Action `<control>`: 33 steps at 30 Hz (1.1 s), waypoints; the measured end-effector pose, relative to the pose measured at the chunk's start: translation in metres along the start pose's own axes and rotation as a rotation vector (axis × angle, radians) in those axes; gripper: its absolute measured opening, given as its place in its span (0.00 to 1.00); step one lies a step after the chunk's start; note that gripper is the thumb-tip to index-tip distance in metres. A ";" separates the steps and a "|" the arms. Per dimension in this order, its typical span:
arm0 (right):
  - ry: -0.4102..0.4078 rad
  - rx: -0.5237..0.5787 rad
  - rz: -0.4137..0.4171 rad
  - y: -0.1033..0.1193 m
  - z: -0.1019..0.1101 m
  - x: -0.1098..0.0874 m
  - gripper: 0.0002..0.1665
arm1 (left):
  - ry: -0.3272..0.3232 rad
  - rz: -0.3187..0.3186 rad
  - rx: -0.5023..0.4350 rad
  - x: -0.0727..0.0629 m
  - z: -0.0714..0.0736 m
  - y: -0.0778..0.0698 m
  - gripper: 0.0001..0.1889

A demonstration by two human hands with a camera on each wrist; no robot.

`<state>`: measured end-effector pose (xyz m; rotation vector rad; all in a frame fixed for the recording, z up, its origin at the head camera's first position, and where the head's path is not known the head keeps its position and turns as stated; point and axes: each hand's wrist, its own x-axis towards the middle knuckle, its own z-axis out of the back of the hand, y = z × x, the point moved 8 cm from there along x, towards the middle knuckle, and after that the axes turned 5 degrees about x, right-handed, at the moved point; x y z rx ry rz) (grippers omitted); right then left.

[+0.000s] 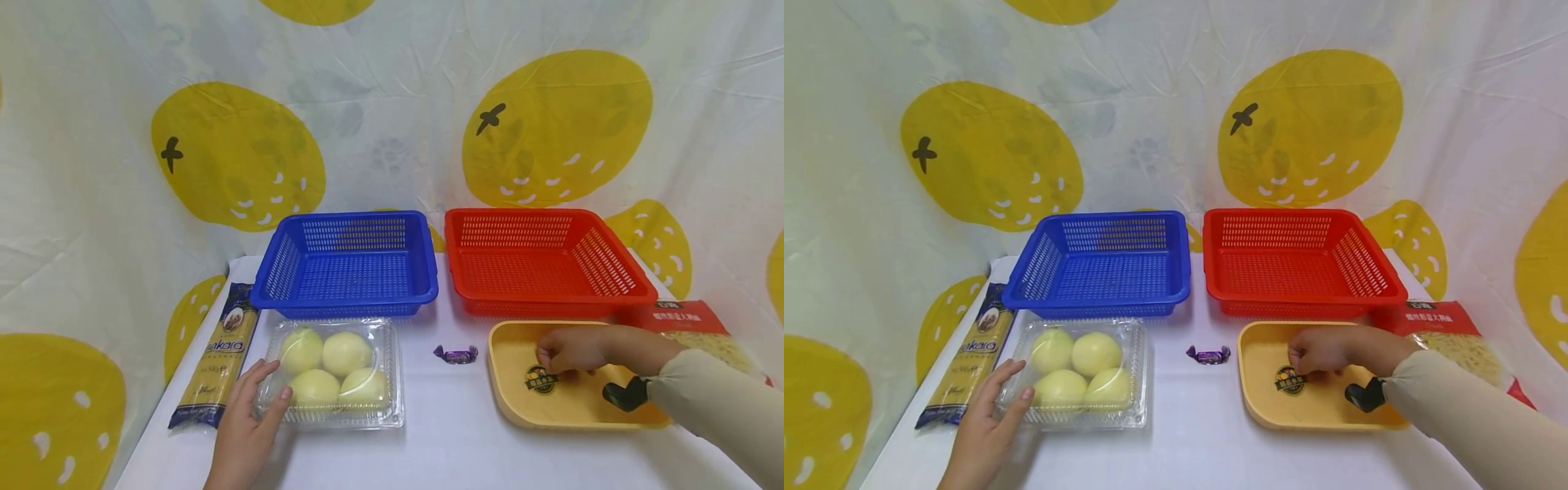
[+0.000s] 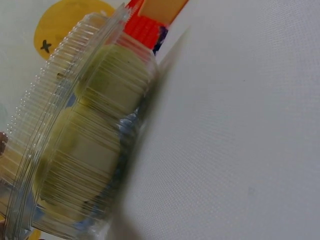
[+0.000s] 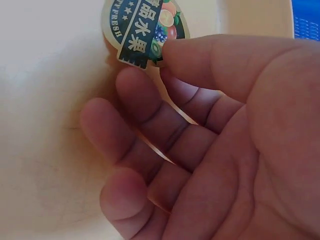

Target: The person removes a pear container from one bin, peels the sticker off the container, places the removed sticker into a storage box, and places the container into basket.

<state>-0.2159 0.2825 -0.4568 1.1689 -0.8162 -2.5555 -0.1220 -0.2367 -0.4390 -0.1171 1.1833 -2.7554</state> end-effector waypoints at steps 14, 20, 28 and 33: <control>-0.037 -0.031 0.075 0.008 0.005 -0.008 0.04 | -0.018 -0.072 0.039 0.002 0.003 -0.004 0.29; -0.034 0.031 0.163 0.030 0.010 -0.019 0.04 | -0.028 -0.119 0.048 0.005 0.010 -0.005 0.26; -0.090 -0.001 0.241 0.050 0.015 -0.031 0.06 | -0.023 -0.099 0.068 0.017 0.024 -0.001 0.27; -0.125 0.025 0.262 0.059 0.016 -0.033 0.11 | 0.002 -0.071 0.111 0.026 0.034 -0.001 0.30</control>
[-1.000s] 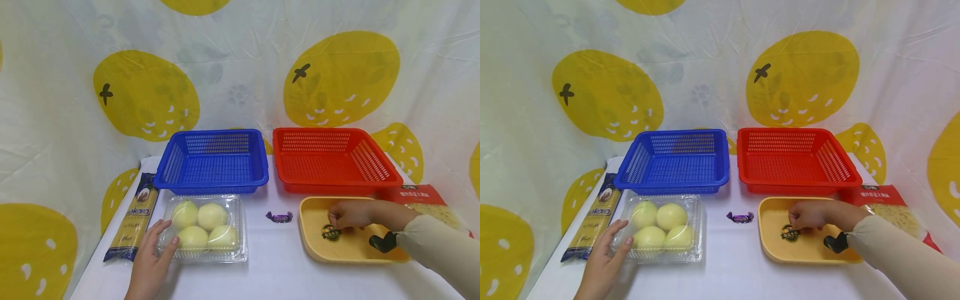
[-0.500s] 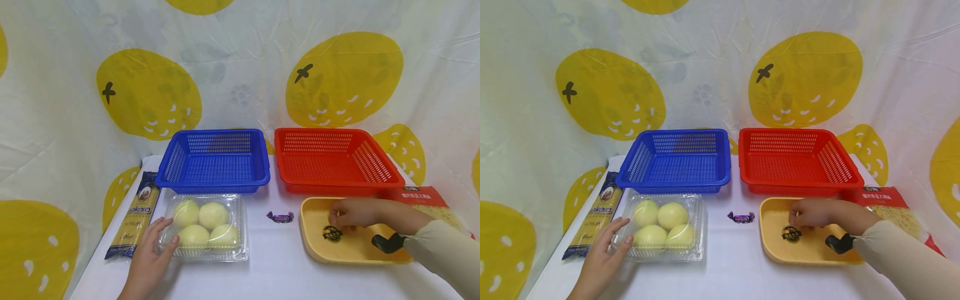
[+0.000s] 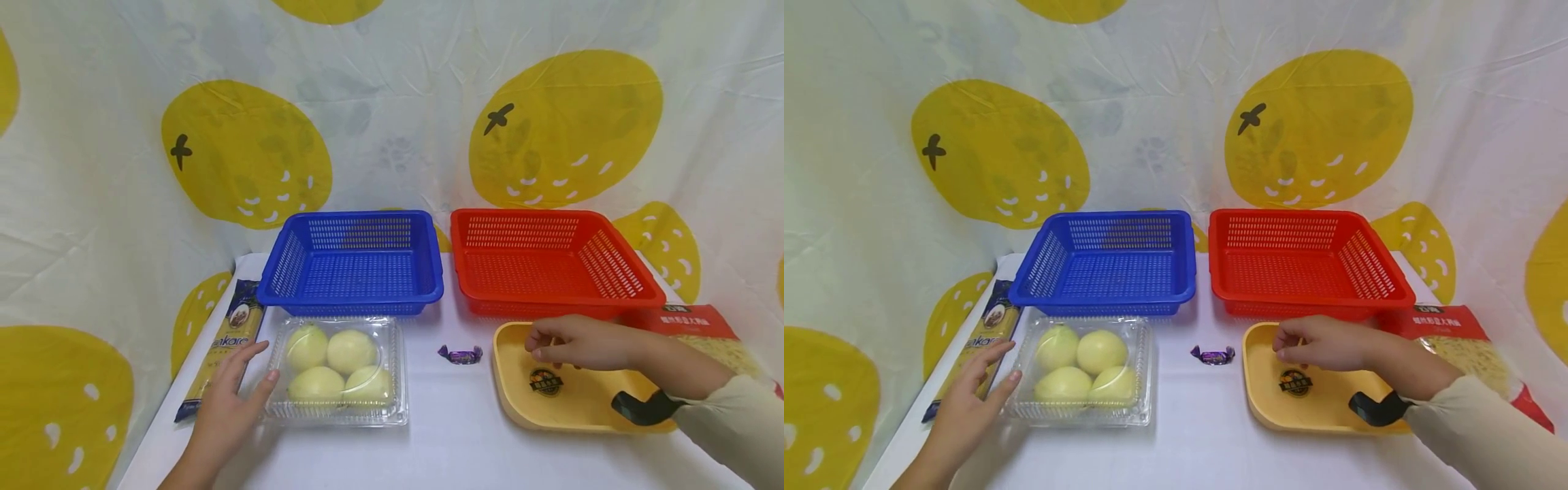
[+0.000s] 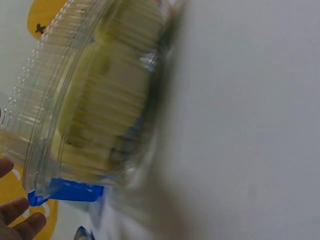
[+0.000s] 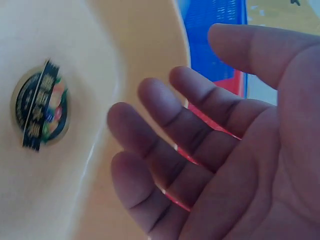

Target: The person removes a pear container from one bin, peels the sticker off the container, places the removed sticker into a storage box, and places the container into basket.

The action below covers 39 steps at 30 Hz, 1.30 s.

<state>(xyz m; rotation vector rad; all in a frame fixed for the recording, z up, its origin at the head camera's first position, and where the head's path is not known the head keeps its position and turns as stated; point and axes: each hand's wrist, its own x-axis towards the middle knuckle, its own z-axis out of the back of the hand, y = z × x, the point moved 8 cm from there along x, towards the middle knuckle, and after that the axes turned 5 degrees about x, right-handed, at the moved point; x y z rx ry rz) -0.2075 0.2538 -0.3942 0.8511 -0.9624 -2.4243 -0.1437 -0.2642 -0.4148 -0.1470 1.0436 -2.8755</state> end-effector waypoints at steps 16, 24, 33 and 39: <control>-0.084 0.195 0.024 0.035 -0.021 0.006 0.25 | -0.048 -0.165 -0.083 0.034 0.029 -0.015 0.28; -0.089 0.289 0.077 0.055 -0.045 0.013 0.38 | 0.022 -0.093 -0.167 0.056 0.039 -0.005 0.30; -0.145 0.349 0.104 0.071 -0.066 0.018 0.44 | 0.044 -0.039 -0.192 0.083 0.038 0.005 0.34; -0.163 0.424 0.074 0.077 -0.078 0.027 0.43 | 0.045 -0.087 -0.229 0.095 0.033 0.004 0.33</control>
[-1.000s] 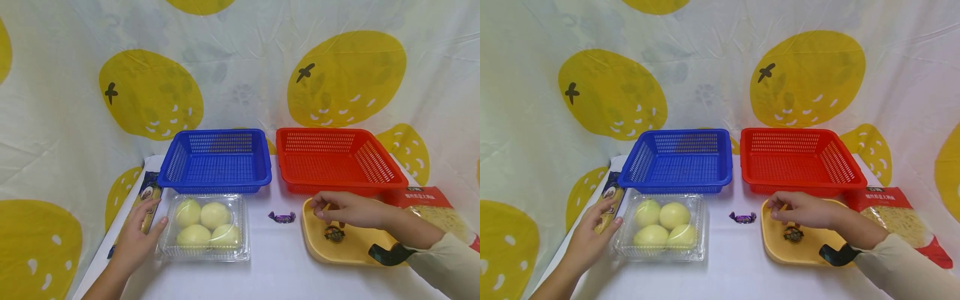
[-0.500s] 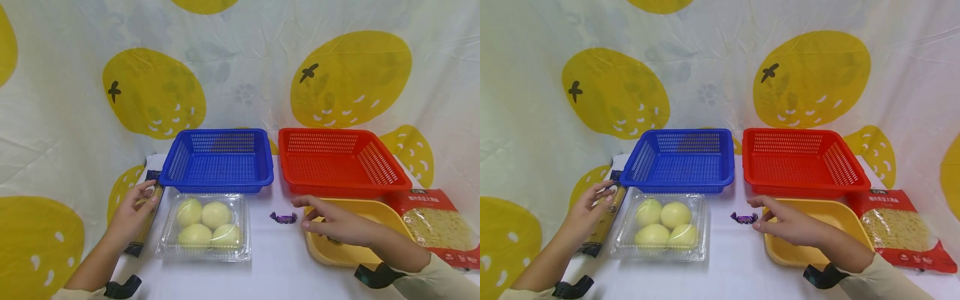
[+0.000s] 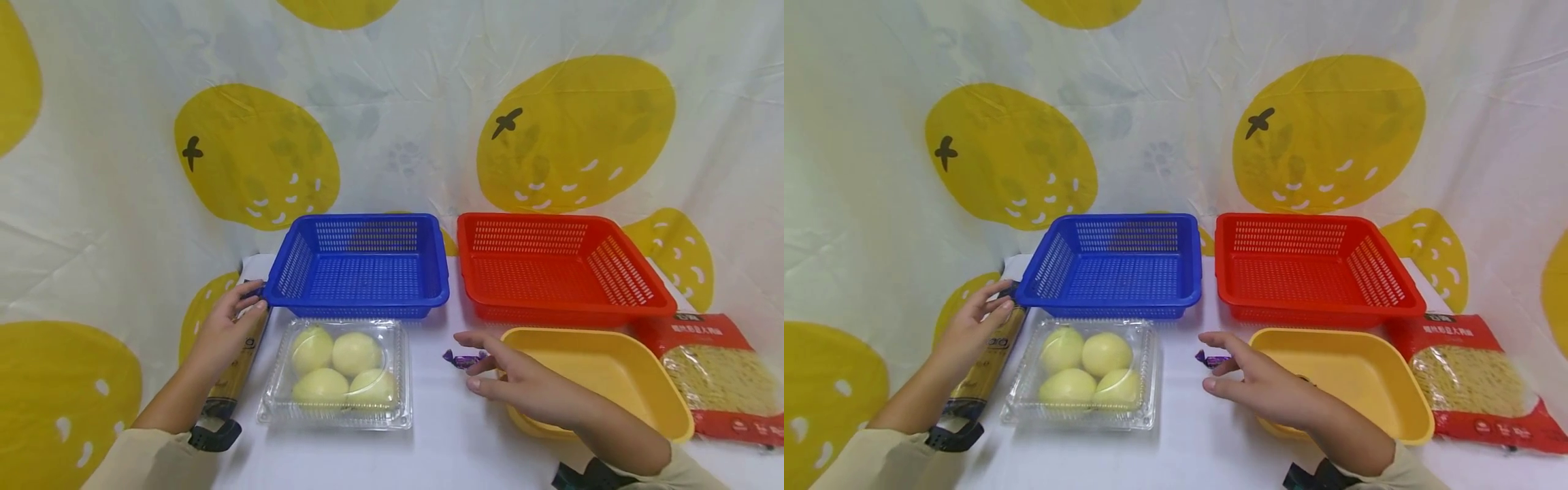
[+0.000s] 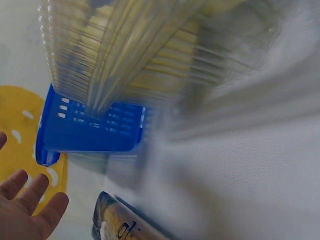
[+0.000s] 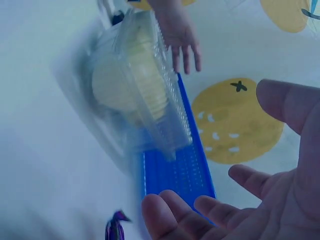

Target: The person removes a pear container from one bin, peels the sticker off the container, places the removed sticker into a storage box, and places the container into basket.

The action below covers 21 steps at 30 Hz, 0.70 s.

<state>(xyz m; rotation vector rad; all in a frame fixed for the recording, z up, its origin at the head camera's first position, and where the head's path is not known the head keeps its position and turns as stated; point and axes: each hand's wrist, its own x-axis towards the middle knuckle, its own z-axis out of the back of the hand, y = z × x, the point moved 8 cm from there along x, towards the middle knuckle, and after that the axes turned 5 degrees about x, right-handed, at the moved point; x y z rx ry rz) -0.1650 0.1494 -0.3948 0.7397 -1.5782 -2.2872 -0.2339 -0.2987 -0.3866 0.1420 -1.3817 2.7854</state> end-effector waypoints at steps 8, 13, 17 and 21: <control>-0.082 0.113 0.076 0.002 -0.024 0.013 0.39 | 0.015 0.084 -0.008 0.017 -0.007 0.014 0.34; -0.103 0.170 0.106 -0.002 -0.047 0.029 0.39 | 0.031 0.082 -0.094 0.028 -0.016 0.021 0.33; -0.165 0.250 0.076 -0.008 -0.060 0.046 0.41 | 0.035 0.041 -0.144 0.036 -0.024 0.023 0.32; -0.214 0.313 0.058 -0.013 -0.073 0.063 0.42 | 0.047 0.048 -0.174 0.043 -0.034 0.027 0.30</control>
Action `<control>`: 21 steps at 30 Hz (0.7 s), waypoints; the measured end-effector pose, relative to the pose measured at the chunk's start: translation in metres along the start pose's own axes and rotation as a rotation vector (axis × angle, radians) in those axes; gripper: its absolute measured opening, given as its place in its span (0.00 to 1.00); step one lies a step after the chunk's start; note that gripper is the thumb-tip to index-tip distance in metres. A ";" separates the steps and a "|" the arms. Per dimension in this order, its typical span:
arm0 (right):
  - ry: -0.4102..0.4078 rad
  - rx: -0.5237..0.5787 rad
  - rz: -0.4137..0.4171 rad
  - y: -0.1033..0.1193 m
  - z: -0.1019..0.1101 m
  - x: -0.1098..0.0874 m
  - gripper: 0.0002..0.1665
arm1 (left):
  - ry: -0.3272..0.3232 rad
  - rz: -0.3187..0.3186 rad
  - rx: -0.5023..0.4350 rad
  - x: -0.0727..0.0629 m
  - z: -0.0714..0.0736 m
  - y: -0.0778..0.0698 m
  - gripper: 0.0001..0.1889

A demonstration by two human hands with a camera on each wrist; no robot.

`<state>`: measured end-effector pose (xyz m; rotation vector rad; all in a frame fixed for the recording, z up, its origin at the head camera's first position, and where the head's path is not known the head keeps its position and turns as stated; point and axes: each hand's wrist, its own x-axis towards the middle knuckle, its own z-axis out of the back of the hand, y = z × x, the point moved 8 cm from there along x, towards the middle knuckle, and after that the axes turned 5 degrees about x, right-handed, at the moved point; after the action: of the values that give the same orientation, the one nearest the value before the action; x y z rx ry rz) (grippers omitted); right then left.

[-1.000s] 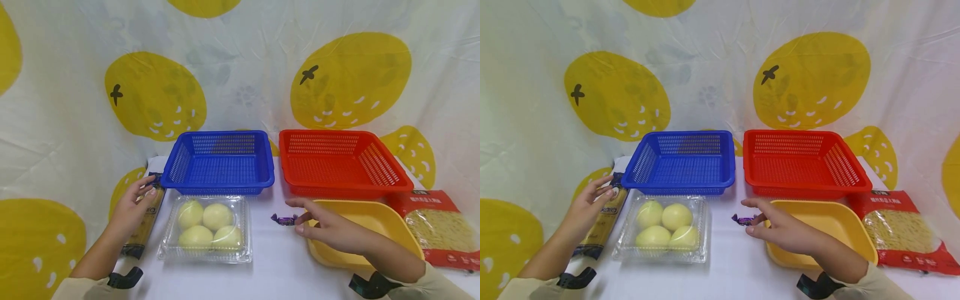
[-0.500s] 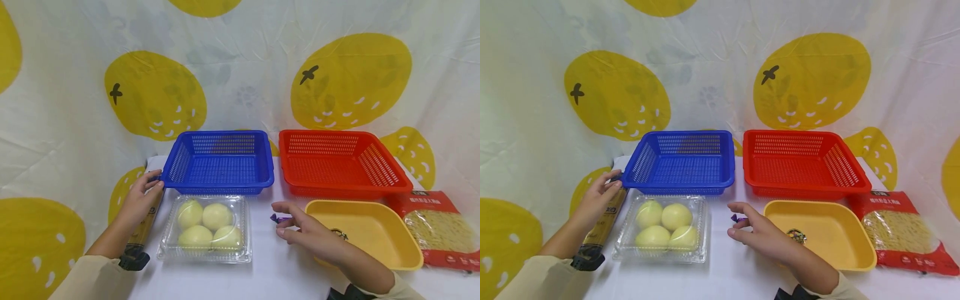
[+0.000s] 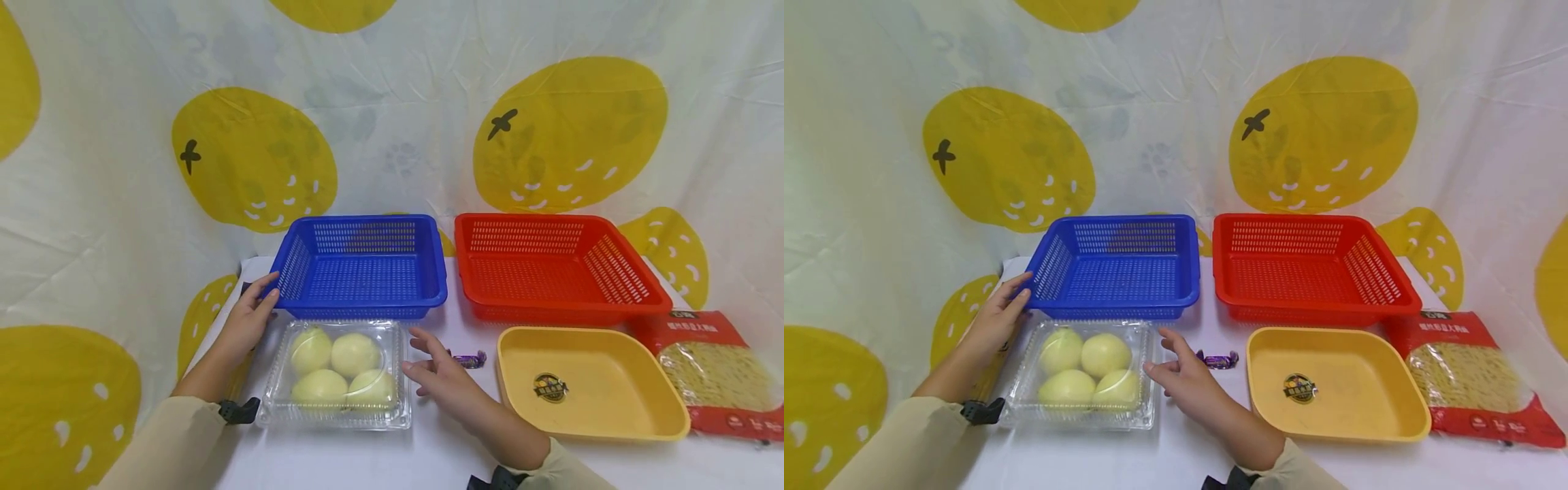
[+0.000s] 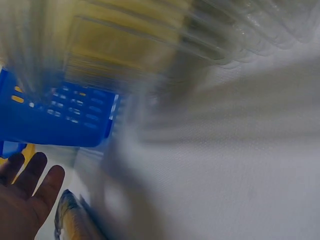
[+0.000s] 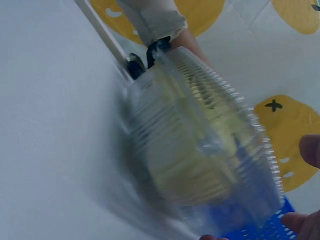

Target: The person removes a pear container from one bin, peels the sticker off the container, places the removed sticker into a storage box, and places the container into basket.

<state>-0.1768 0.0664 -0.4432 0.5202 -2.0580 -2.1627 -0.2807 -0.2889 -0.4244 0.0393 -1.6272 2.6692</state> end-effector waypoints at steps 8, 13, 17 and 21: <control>-0.017 -0.059 0.013 -0.010 -0.016 0.022 0.46 | 0.015 0.012 -0.013 0.004 -0.011 0.008 0.32; 0.002 -0.204 0.072 -0.012 -0.017 0.036 0.52 | 0.007 0.010 -0.010 0.005 -0.011 0.011 0.31; 0.025 -0.288 0.139 -0.014 -0.017 0.045 0.56 | 0.008 0.013 -0.007 0.008 -0.012 0.013 0.31; 0.039 -0.301 0.143 -0.017 -0.015 0.049 0.57 | 0.016 0.016 -0.014 0.010 -0.014 0.014 0.31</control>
<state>-0.2152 0.0380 -0.4686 0.3640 -1.6505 -2.2966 -0.2910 -0.2829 -0.4427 0.0048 -1.6491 2.6626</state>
